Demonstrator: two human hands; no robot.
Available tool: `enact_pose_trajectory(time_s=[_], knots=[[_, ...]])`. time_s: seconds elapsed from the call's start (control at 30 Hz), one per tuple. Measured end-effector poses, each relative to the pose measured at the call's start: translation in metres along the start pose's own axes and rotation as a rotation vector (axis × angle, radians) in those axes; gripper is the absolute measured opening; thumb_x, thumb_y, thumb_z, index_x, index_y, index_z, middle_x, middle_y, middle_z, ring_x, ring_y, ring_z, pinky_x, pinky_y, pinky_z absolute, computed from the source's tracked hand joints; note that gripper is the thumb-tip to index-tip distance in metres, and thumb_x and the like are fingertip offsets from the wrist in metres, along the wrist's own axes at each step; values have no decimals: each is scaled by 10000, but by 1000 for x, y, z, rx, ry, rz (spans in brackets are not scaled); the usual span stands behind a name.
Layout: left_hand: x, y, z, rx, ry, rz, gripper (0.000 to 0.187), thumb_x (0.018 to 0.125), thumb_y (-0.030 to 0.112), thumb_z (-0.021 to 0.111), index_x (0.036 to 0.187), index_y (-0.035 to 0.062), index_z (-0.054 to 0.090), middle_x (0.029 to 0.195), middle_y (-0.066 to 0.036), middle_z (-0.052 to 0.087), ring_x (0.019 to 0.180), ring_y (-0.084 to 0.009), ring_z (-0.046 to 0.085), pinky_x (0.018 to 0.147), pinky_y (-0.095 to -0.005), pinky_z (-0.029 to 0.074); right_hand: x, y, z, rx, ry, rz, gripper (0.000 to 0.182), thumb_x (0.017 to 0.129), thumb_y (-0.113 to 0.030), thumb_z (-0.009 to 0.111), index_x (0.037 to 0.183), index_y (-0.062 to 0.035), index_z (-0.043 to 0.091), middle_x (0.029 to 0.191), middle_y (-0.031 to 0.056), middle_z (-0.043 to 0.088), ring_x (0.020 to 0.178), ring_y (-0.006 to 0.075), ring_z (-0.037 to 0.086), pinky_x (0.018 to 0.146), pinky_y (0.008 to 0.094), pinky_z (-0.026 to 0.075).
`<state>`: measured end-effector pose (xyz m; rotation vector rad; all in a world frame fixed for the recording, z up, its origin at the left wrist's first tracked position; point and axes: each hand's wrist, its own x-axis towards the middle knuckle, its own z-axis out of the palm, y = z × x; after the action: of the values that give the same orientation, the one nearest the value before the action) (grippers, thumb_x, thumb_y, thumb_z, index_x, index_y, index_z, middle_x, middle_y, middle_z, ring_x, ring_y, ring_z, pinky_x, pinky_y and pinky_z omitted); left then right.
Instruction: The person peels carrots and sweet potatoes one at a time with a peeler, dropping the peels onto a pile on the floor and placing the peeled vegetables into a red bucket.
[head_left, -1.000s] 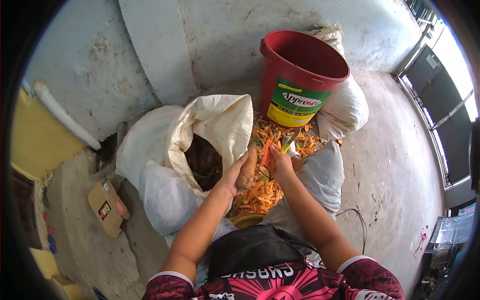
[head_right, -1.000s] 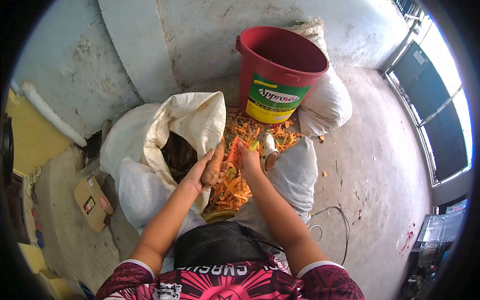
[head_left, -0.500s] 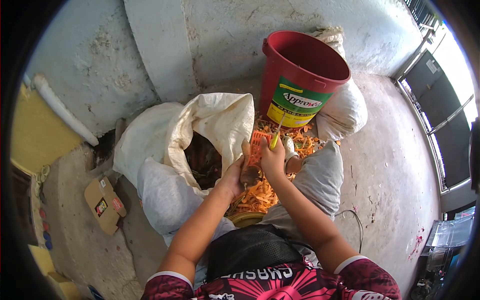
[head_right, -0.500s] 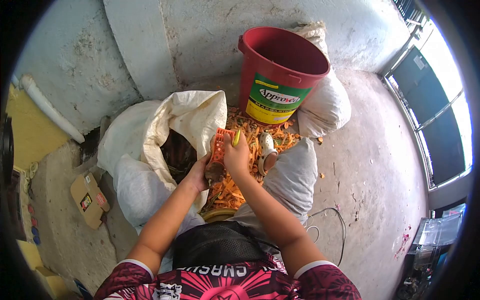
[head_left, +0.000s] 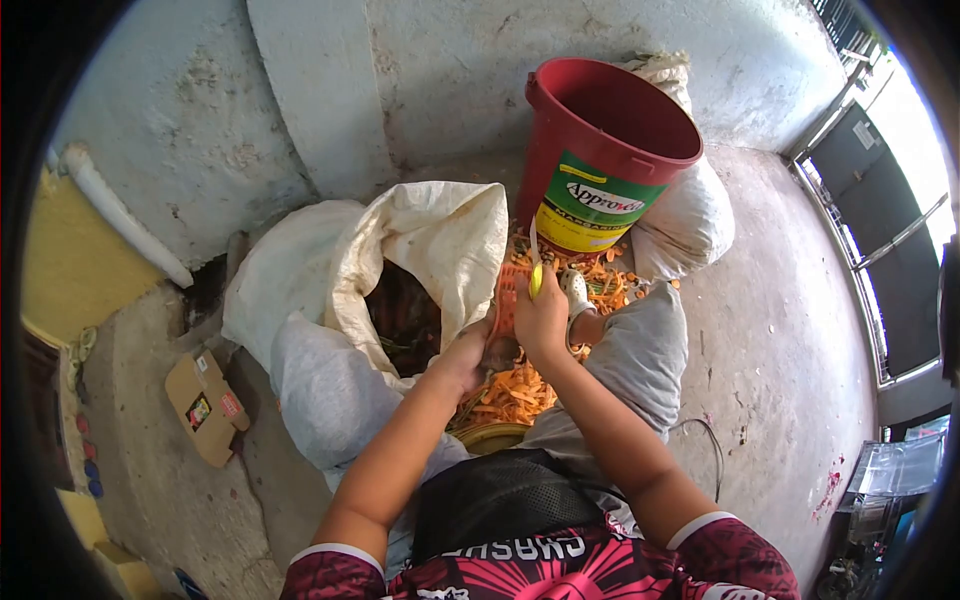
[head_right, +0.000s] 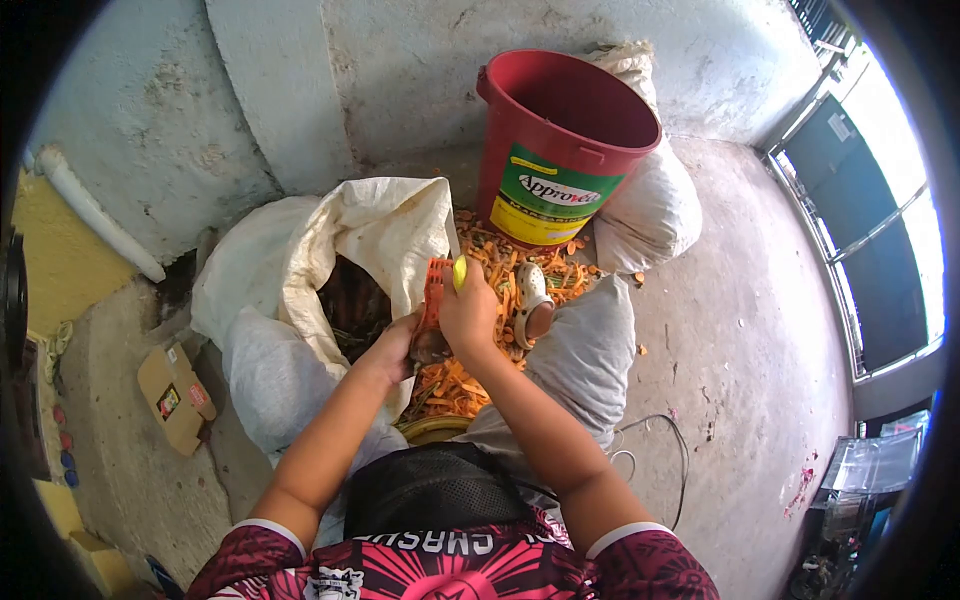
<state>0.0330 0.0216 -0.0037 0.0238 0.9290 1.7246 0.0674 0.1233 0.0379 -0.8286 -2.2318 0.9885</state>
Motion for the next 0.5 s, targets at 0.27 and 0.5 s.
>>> enact_pose_trajectory(time_s=[0.27,0.5], knots=[[-25,8,18,287,-21,-67,362,892,320,360,1089,33,461,959,-65,554,813,-129,552,693,-236,451,117,63,-23,35,463,-2,219,826,-207,479,900,-2,460,758,202,558,720,375,541,597,416,405],[8,10,-18,-85,68,-75,332,865,338,405,1026,59,486,858,-68,567,714,-177,563,579,-312,476,64,24,-8,372,180,-7,105,828,-125,491,856,-24,481,671,67,501,578,142,467,536,282,395]])
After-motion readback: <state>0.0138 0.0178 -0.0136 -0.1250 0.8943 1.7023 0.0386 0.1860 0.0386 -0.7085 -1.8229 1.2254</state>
